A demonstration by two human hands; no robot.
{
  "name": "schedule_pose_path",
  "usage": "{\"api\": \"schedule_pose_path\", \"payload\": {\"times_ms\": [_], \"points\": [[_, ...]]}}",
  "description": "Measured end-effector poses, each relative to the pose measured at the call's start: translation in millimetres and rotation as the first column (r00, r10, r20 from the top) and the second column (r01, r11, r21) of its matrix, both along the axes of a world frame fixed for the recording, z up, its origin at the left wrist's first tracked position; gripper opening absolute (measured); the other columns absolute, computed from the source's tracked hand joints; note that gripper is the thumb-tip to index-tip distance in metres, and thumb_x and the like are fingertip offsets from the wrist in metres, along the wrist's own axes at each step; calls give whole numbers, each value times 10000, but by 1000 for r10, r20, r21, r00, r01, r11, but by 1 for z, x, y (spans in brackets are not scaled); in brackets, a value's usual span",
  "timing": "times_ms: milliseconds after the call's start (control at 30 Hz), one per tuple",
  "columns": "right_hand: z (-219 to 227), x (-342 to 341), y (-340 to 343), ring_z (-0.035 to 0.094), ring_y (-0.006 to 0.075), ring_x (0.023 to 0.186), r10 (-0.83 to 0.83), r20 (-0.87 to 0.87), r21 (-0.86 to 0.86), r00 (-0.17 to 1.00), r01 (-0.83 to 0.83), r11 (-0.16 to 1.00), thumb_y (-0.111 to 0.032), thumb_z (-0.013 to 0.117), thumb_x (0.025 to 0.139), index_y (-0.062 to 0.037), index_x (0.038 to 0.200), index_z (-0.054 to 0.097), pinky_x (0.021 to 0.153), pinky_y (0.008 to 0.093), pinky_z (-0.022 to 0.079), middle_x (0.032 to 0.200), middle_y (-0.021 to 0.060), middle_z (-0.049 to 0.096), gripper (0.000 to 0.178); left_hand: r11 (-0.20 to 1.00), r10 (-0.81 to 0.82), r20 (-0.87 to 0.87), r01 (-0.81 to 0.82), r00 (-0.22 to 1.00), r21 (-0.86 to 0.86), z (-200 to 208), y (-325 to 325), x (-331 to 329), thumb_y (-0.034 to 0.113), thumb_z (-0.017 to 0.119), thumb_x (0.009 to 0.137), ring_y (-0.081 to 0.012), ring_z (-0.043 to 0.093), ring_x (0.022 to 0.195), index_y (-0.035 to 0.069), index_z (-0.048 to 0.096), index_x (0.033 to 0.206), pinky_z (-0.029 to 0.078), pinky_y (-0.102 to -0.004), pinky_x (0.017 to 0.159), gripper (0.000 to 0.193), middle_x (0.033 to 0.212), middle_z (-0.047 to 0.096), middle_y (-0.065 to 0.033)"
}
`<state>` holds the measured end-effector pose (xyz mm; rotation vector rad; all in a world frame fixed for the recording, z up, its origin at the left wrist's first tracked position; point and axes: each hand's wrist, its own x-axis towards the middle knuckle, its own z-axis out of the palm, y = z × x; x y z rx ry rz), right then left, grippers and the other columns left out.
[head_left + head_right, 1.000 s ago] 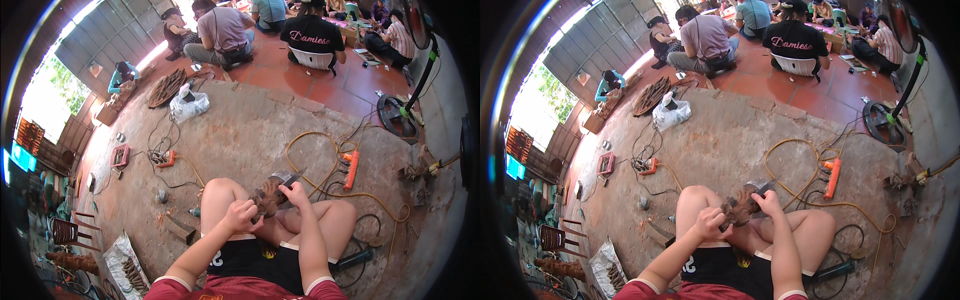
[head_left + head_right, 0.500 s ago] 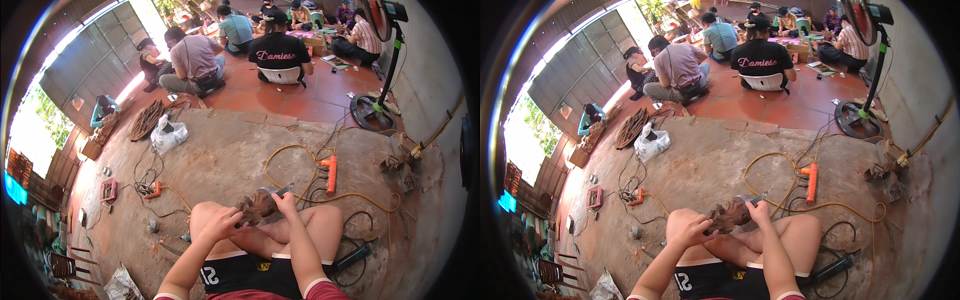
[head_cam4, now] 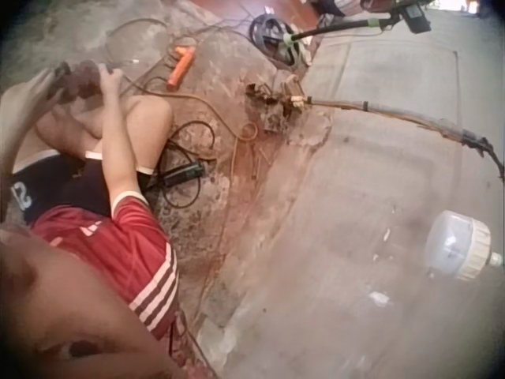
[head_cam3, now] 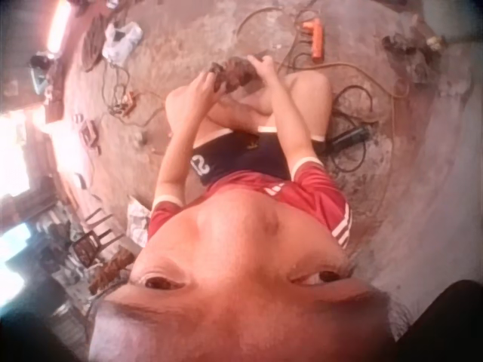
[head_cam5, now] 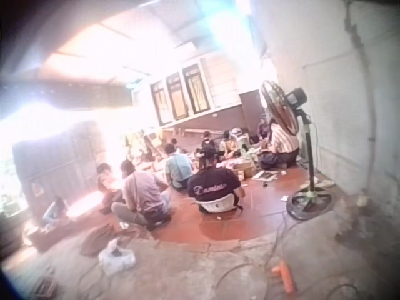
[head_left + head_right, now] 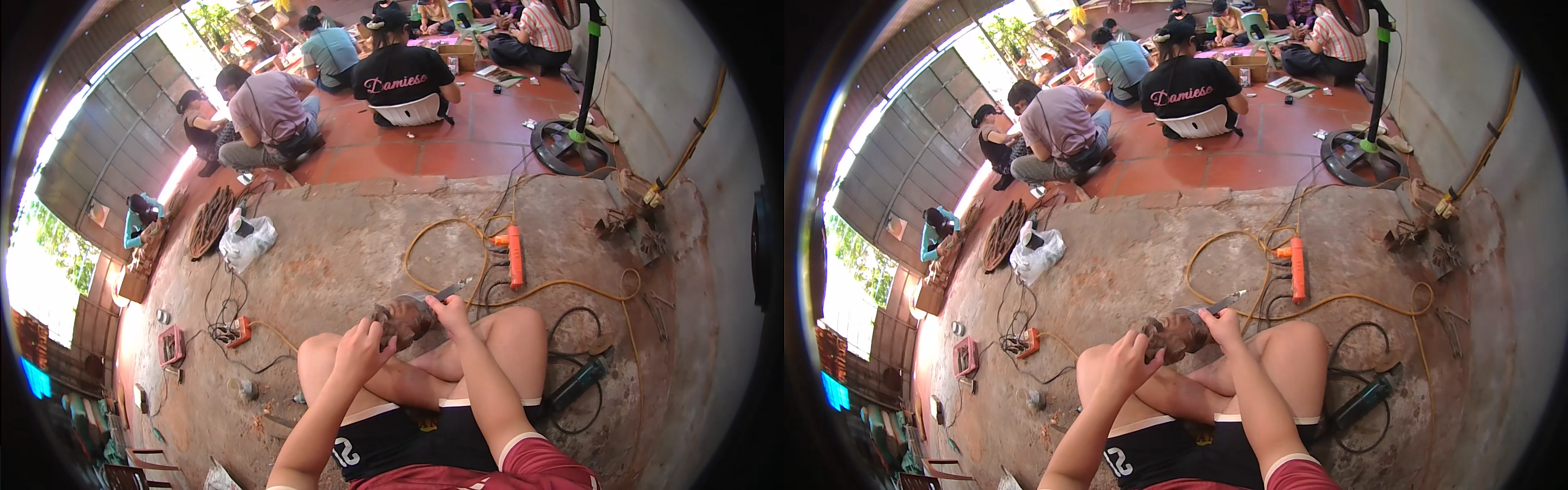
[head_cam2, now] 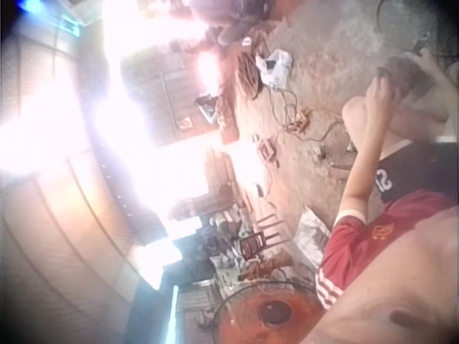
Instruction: The person sits cross-legged on the floor and carves a piece of wood using a knife. They hold the wood with their left hand and use the knife in their right hand to shape it. The person occasionally rotates the wood to work on different sides.
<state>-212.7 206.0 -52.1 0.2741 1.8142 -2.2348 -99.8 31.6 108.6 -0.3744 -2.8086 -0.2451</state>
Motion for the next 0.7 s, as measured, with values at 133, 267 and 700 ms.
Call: {"api": "schedule_pose_path", "payload": {"times_ms": [133,267,700], "points": [[3,-3,12,561,88,630,-49,-9,12,999,49,999,-195,742,857,8,788,703,568,277,441,701,9,650,217,994,-30,-3,30,1000,109,11,26,-15,315,756,792,-327,632,732,31,551,828,537,-397,637,352,830,581,-140],[-5,-7,16,547,80,623,-77,-25,40,997,78,996,-216,757,845,-7,768,694,556,277,424,694,5,642,232,997,11,58,-16,998,81,22,40,-26,316,723,812,-327,661,702,37,580,855,554,-398,600,317,832,613,-145],[18,-1,27,584,93,631,-47,-50,131,998,53,990,-235,762,842,36,780,703,575,297,458,681,53,679,285,878,479,265,-459,837,-137,28,10,-113,339,557,737,-446,650,713,0,623,685,517,-521,669,349,708,654,-248]]}}
